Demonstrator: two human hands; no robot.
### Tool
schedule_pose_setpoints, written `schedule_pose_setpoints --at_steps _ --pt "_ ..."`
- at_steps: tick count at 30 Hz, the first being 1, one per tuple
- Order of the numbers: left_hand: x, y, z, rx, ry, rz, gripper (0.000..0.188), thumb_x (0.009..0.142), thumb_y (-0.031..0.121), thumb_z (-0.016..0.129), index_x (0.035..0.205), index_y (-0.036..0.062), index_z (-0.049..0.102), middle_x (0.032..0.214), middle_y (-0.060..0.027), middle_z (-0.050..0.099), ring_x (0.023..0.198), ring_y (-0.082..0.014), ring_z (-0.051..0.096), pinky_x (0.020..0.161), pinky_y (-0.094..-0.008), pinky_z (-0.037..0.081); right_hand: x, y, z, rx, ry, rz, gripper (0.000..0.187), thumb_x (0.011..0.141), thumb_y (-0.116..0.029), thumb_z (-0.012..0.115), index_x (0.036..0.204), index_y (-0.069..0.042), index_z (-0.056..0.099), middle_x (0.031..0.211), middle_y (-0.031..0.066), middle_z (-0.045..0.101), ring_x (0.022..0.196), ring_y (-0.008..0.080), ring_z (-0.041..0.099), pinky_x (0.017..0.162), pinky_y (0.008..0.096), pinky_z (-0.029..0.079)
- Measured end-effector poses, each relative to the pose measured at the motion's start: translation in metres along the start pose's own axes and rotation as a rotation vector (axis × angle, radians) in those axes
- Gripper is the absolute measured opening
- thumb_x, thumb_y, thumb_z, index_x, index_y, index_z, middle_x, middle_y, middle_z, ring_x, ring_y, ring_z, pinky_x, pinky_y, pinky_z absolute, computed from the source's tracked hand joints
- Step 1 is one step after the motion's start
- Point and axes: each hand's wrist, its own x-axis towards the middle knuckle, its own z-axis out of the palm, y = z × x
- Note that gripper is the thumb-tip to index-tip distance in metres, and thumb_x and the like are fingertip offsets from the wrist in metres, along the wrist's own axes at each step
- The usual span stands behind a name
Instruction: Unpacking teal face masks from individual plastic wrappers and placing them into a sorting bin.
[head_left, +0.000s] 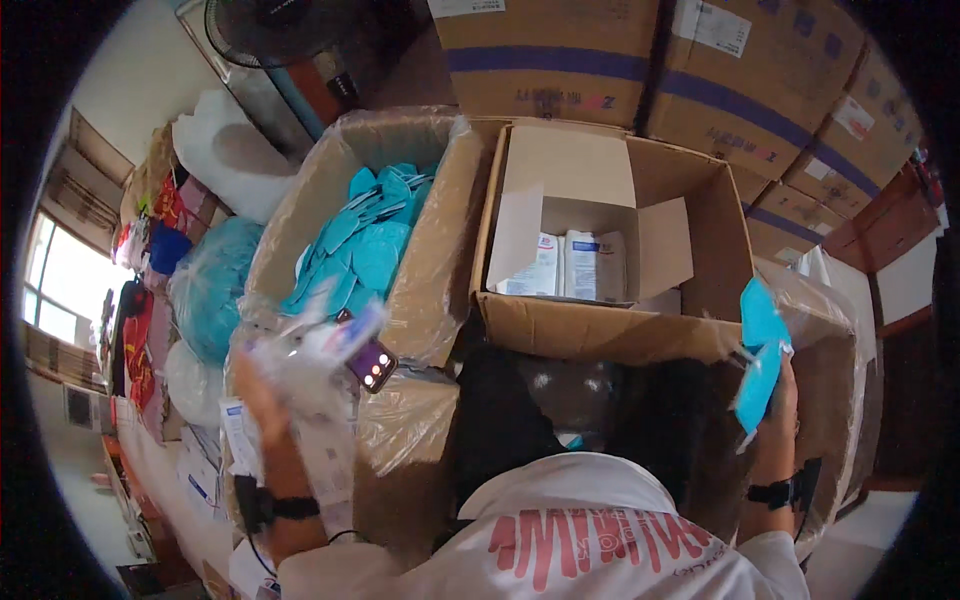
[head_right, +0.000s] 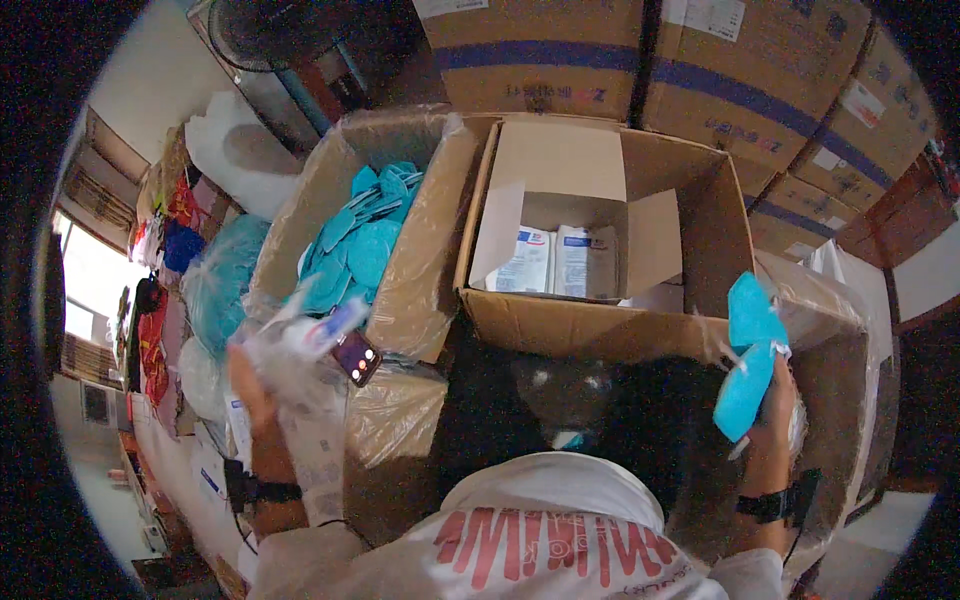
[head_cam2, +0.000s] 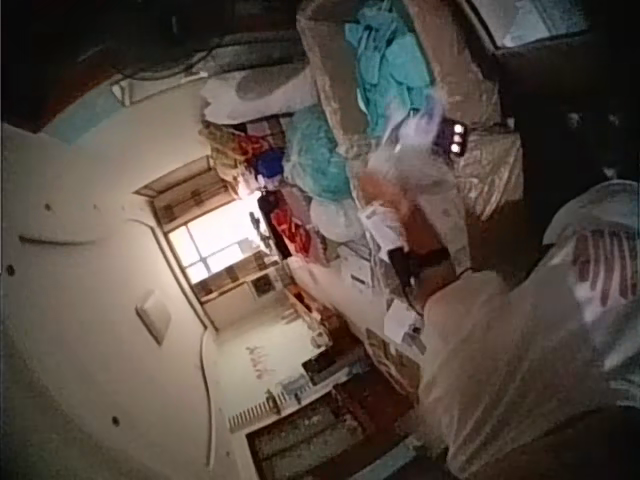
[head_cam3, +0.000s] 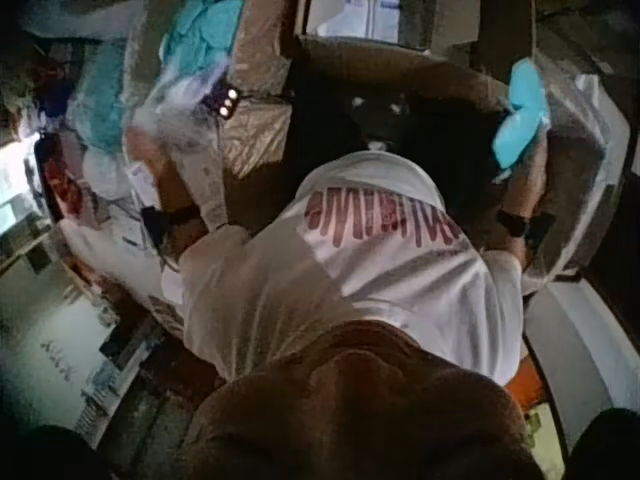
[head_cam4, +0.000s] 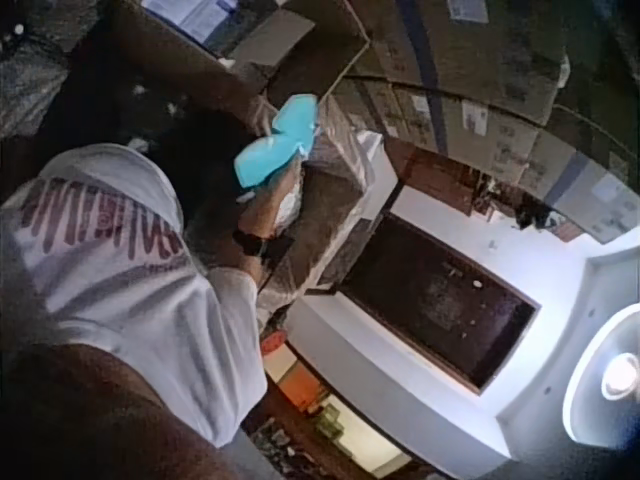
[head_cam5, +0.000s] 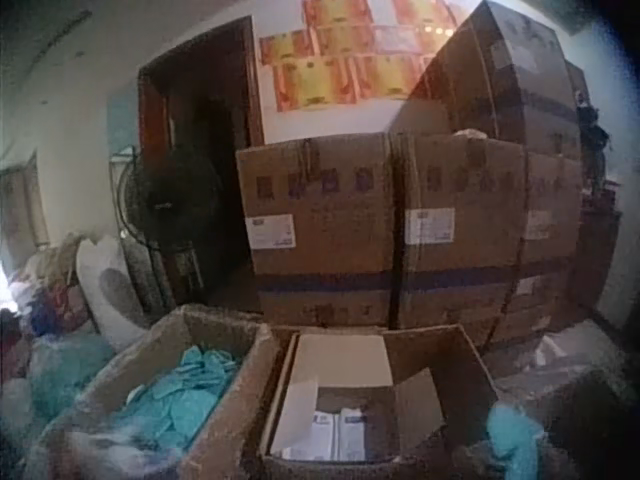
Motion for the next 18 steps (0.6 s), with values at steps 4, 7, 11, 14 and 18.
schedule_pose_setpoints --at_steps 4,7,11,14,18 --pt "0.002 -0.025 -0.128 0.807 0.179 0.018 0.037 0.090 0.025 0.041 0.109 -0.0055 0.050 0.101 -0.0237 0.055 0.094 -0.0346 0.052 0.083 -0.0350 0.040 -0.004 0.009 0.007 -0.065 -0.032 -0.014 0.039 0.086 -0.035 0.047 0.108 -0.003 0.048 0.090 0.0083 0.057 0.073 0.0178 0.057 0.062 0.0303 0.049" --pt "-0.023 -0.063 -0.201 1.291 0.016 -0.120 0.039 0.086 0.025 0.047 0.113 -0.0036 0.048 0.109 -0.0226 0.051 0.103 -0.0349 0.047 0.089 -0.0397 0.036 0.006 0.020 0.023 -0.149 -0.031 -0.013 0.026 0.089 -0.026 0.045 0.100 -0.003 0.054 0.086 0.0046 0.057 0.069 0.0122 0.056 0.061 0.0262 0.047" --pt "-0.012 -0.092 -0.141 1.134 0.225 0.354 0.042 0.083 0.024 0.049 0.116 -0.0022 0.046 0.117 -0.0199 0.047 0.112 -0.0342 0.041 0.094 -0.0440 0.032 0.012 0.016 0.040 -0.395 -0.186 -0.139 0.019 0.089 -0.020 0.049 0.090 -0.004 0.059 0.078 -0.0042 0.054 0.069 0.0028 0.047 0.060 0.0184 0.038" --pt "-0.049 0.003 0.019 0.420 -0.320 0.418 0.039 0.088 0.027 0.037 0.110 -0.0016 0.050 0.112 -0.0161 0.051 0.106 -0.0267 0.047 0.092 -0.0368 0.034 0.006 0.017 0.065 -0.486 -0.265 -0.210 0.017 0.087 -0.018 0.052 0.080 -0.005 0.059 0.068 -0.0076 0.047 0.061 0.0017 0.040 0.053 0.0184 0.033" --pt "-0.148 0.153 0.160 -0.400 -1.488 -0.355 0.033 0.090 0.024 0.041 0.108 -0.0011 0.052 0.113 -0.0119 0.053 0.101 -0.0199 0.052 0.086 -0.0302 0.040 -0.017 0.020 0.106 -0.394 -0.482 -0.199 0.021 0.086 -0.020 0.055 0.073 -0.003 0.058 0.065 -0.0084 0.047 0.059 0.0006 0.040 0.049 0.0184 0.033"
